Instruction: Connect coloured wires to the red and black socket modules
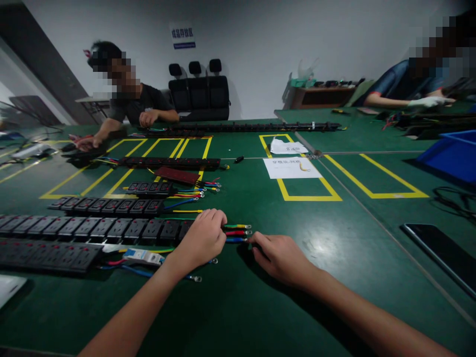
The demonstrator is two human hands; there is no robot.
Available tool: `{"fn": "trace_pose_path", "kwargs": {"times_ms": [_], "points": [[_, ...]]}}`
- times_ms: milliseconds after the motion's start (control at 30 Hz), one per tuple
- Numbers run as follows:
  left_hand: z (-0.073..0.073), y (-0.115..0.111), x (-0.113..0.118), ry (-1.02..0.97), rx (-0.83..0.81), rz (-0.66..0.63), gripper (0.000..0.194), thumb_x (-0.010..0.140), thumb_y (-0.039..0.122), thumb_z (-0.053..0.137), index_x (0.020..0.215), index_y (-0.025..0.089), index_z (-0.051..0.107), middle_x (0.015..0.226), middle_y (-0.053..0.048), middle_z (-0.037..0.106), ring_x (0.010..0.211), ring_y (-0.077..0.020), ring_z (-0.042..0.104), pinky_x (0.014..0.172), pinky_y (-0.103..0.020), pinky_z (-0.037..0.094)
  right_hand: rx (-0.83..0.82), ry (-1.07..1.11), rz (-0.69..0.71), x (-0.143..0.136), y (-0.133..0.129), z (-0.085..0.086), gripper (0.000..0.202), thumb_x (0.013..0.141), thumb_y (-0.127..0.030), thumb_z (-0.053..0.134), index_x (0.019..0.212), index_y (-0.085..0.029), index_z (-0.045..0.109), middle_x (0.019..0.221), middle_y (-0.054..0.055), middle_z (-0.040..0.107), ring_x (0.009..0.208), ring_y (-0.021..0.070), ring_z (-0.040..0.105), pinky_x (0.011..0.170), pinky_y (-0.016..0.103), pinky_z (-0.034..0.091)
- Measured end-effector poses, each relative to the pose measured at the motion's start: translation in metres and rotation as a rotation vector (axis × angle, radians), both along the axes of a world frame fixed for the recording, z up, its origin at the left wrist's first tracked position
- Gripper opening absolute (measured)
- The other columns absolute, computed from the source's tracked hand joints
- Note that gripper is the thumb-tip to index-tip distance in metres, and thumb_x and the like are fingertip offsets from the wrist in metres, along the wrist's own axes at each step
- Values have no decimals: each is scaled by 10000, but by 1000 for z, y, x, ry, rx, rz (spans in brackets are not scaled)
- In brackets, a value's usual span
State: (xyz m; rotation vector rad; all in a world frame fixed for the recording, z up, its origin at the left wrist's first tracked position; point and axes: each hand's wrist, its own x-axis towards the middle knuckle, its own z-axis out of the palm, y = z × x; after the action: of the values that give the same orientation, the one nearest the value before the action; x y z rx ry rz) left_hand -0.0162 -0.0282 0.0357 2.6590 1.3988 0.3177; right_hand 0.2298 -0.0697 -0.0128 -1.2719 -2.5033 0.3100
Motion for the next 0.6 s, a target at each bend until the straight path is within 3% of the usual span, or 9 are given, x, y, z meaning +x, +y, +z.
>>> {"fn": "trace_pose_path", "kwargs": {"times_ms": [133, 333, 467, 600], "points": [[2, -6, 1, 54, 71, 67, 180, 881, 131, 534, 1033, 190, 612, 1015, -82, 653, 1014, -280, 587, 938, -445, 459, -1, 15, 0, 1, 0, -1, 184, 995, -200, 456, 1106, -208, 603, 789, 15, 708, 640, 150, 594, 611, 283, 279], [-6, -5, -1, 34, 30, 105, 182, 934, 161, 536, 1074, 192, 647, 1092, -85, 676, 1064, -275, 604, 932, -440, 474, 16, 206, 2, 4, -1, 1, 213, 1025, -253, 487, 1172, -219, 636, 895, 25, 720, 678, 136, 598, 638, 258, 376], [-9, -4, -7, 23, 48, 98, 125, 948, 195, 563, 1036, 194, 651, 1065, -77, 679, 1038, -267, 610, 918, -430, 478, 92, 224, -52, -2, 8, 15, 166, 1007, -264, 558, 1101, -212, 684, 924, 48, 684, 786, 161, 611, 694, 274, 439], [-8, -5, -14, 12, 67, 42, 114, 950, 226, 593, 1045, 209, 654, 1070, -75, 679, 1043, -264, 616, 911, -415, 481, 131, 108, 30, -22, 32, 32, 142, 969, -233, 644, 1088, -199, 714, 1003, 73, 674, 964, 208, 604, 805, 316, 475]]}}
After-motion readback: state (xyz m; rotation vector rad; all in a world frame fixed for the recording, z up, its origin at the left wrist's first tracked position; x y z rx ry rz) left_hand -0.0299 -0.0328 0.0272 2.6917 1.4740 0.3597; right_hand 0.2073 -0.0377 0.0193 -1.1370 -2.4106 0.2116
